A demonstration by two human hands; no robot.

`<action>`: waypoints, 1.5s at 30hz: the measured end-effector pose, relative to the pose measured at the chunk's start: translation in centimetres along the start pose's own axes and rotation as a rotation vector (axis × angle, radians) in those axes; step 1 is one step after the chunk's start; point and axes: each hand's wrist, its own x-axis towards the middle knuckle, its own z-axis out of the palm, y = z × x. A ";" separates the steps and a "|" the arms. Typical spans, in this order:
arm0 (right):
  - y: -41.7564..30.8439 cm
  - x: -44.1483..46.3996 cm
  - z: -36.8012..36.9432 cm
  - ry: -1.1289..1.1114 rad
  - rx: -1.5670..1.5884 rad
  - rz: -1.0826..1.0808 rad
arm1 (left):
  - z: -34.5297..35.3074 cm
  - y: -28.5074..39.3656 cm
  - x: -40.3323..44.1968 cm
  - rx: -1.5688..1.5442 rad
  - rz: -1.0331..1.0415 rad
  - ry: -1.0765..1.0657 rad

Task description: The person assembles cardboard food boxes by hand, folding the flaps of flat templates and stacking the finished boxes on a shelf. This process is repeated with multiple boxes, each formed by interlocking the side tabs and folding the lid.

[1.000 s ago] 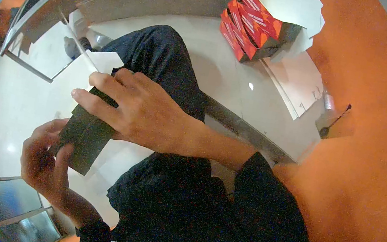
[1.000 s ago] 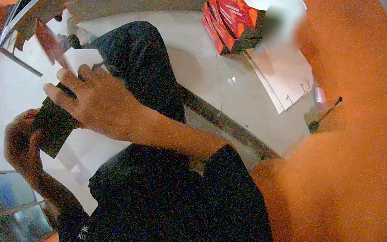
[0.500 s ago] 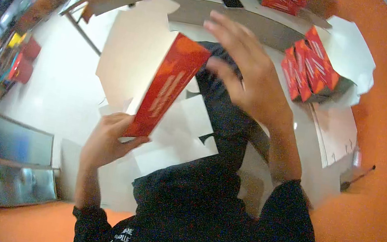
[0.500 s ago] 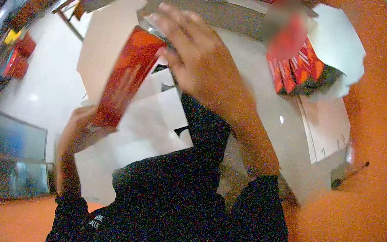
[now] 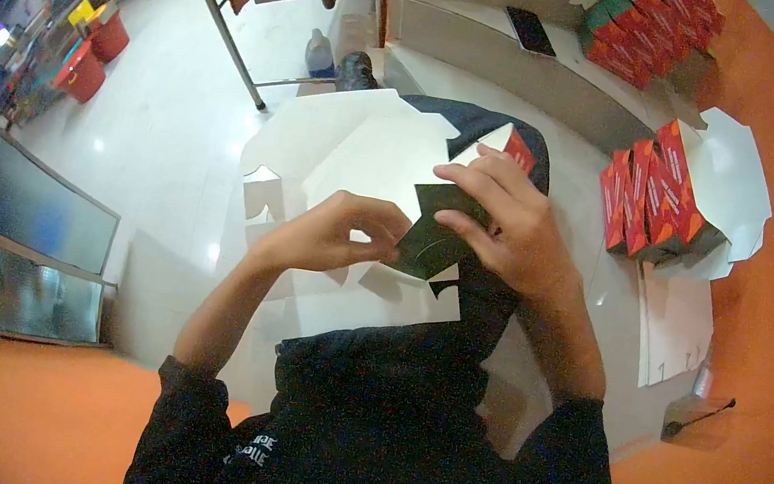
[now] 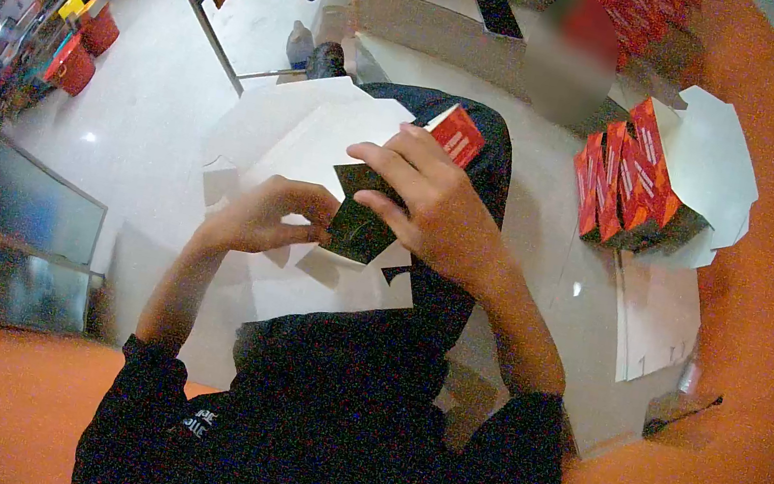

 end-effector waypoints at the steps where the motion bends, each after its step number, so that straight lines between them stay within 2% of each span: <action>1: 0.1 0.0 -0.1 -0.008 -0.003 0.005 | 0.0 -0.3 0.1 0.029 -0.020 -0.031; 4: -0.6 0.2 -0.6 -0.049 -0.026 -0.052 | 0.2 0.5 0.4 -0.039 0.007 0.113; 11: -1.9 0.2 -0.5 0.120 -0.100 0.025 | 0.7 2.6 0.2 -0.192 -0.068 0.160; 13: -2.0 0.2 -0.3 0.203 -0.145 0.036 | 0.6 3.0 0.2 -0.099 -0.054 0.171; 19: -1.6 0.5 -0.5 -0.064 -0.051 -0.062 | 0.2 3.7 0.1 0.156 0.087 0.174; 22: -1.9 1.2 -0.8 -0.010 -0.173 -0.119 | -0.4 3.6 -0.4 0.149 0.089 0.258; 23: -2.1 1.3 -0.7 0.070 -0.226 -0.135 | -0.6 3.6 -0.5 0.129 0.085 0.298; 25: -3.0 1.1 -0.4 0.234 -0.330 -0.169 | -1.2 3.7 -0.4 -0.215 0.062 0.447; 27: -3.4 0.4 1.1 0.317 -0.204 -0.201 | -1.7 3.7 0.0 -0.495 0.089 0.593; 30: -3.6 0.2 3.4 0.411 -0.180 -0.254 | -0.8 5.5 0.2 -0.801 0.221 0.672; 34: -2.6 1.0 3.8 0.461 -0.206 -0.248 | 0.5 6.3 0.2 -0.883 0.248 0.687; 38: -2.7 1.2 2.3 0.357 -0.181 -0.222 | 0.8 6.6 0.4 -0.616 0.294 0.778; 40: -2.6 1.4 1.3 0.282 -0.126 -0.198 | 1.1 6.5 0.6 -0.580 0.379 0.774; 45: -2.1 1.4 1.0 0.294 -0.087 -0.113 | 2.6 5.5 0.8 -0.434 0.396 0.774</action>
